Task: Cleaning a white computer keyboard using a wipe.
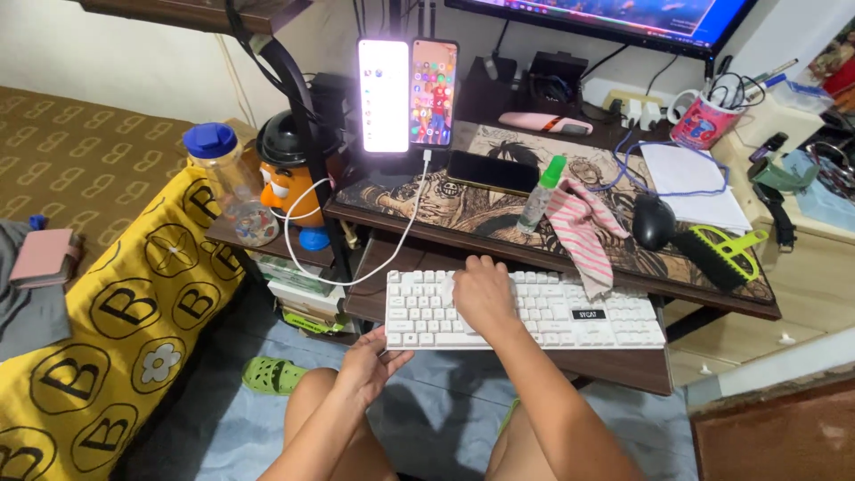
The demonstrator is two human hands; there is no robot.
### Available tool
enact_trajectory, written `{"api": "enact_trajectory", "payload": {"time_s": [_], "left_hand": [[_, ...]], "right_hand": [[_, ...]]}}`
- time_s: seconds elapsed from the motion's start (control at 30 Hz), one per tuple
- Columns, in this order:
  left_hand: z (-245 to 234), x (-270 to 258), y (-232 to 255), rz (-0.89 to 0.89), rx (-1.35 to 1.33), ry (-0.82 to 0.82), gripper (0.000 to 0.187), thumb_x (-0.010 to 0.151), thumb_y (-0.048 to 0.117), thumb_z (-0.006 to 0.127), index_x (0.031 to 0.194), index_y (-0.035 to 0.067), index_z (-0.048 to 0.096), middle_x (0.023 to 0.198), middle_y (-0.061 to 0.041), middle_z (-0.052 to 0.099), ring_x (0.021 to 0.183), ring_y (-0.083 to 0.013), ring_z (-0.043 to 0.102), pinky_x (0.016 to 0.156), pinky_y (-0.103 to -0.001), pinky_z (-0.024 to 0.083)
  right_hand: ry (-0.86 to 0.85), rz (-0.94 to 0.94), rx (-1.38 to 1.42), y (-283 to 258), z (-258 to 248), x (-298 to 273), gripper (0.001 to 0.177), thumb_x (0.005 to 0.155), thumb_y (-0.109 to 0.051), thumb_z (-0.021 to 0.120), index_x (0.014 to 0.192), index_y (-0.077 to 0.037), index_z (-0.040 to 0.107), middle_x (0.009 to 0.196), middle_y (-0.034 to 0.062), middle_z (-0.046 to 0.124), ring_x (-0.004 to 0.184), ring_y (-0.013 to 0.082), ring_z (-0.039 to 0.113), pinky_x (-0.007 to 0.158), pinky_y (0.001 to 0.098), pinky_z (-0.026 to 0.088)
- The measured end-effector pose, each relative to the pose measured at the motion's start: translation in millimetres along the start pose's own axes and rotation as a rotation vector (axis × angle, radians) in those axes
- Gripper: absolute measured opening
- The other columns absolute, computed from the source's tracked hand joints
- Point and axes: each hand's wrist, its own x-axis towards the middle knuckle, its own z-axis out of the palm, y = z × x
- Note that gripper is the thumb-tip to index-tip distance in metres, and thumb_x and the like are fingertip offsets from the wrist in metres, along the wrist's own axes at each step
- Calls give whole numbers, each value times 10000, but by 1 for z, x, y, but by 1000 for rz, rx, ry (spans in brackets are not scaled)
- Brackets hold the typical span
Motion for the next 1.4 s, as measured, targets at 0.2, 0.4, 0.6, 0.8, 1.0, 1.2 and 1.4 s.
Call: {"api": "enact_trajectory", "payload": {"time_s": [0.2, 0.4, 0.6, 0.8, 1.0, 1.2, 1.4], "left_hand": [[-2, 2, -4, 34, 19, 5, 283, 1032, 100, 471, 1238, -8, 633, 1129, -168, 726, 1005, -288, 705, 899, -459, 596], [-8, 7, -5, 80, 3, -29, 272, 1033, 94, 460, 1213, 6, 643, 1127, -155, 736, 1011, -297, 711, 901, -494, 600], [-16, 8, -3, 61, 46, -48, 265, 1038, 26, 466, 1251, -25, 615, 1203, -168, 693, 1080, -325, 680, 992, -503, 563], [2, -7, 7, 16, 88, 51, 335, 1053, 54, 388, 1334, -51, 537, 1275, -182, 641, 1145, -343, 636, 1029, -523, 528], [0, 0, 7, 5, 110, 87, 349, 1056, 53, 365, 1362, -48, 500, 1275, -188, 634, 1131, -350, 637, 1024, -536, 529], [-12, 10, 4, 17, 103, 36, 331, 1063, 76, 386, 1336, -56, 519, 1259, -198, 638, 1106, -347, 652, 1008, -534, 539], [-5, 6, 2, 50, 85, 86, 285, 1052, 49, 394, 1299, -10, 523, 1256, -182, 630, 1113, -347, 641, 1005, -549, 539]], "right_hand": [[123, 68, 51, 4, 38, -6, 180, 863, -115, 607, 795, -63, 764, 945, 132, 681, 964, 322, 634, 852, 465, 489], [119, 167, 199, 20, 27, 6, 141, 805, -186, 729, 810, -46, 746, 932, 160, 698, 973, 358, 649, 852, 494, 512], [-180, 176, 212, 24, 45, 24, 278, 898, -275, 672, 897, -16, 771, 1030, 216, 708, 984, 395, 708, 857, 503, 564], [-150, 205, 189, 16, 42, 6, 371, 915, -338, 644, 900, 9, 775, 1077, 227, 690, 964, 398, 700, 815, 522, 550], [-136, 146, 244, 14, 29, -4, 383, 985, -335, 573, 941, -19, 784, 1068, 224, 690, 966, 377, 709, 843, 497, 552], [-191, 166, 278, 16, 28, 3, 371, 973, -311, 555, 925, -29, 791, 1069, 224, 701, 983, 395, 697, 844, 509, 539], [-143, 167, 195, 27, 70, 3, 277, 933, -170, 546, 924, -25, 781, 1123, 235, 689, 964, 388, 717, 821, 490, 559]]}}
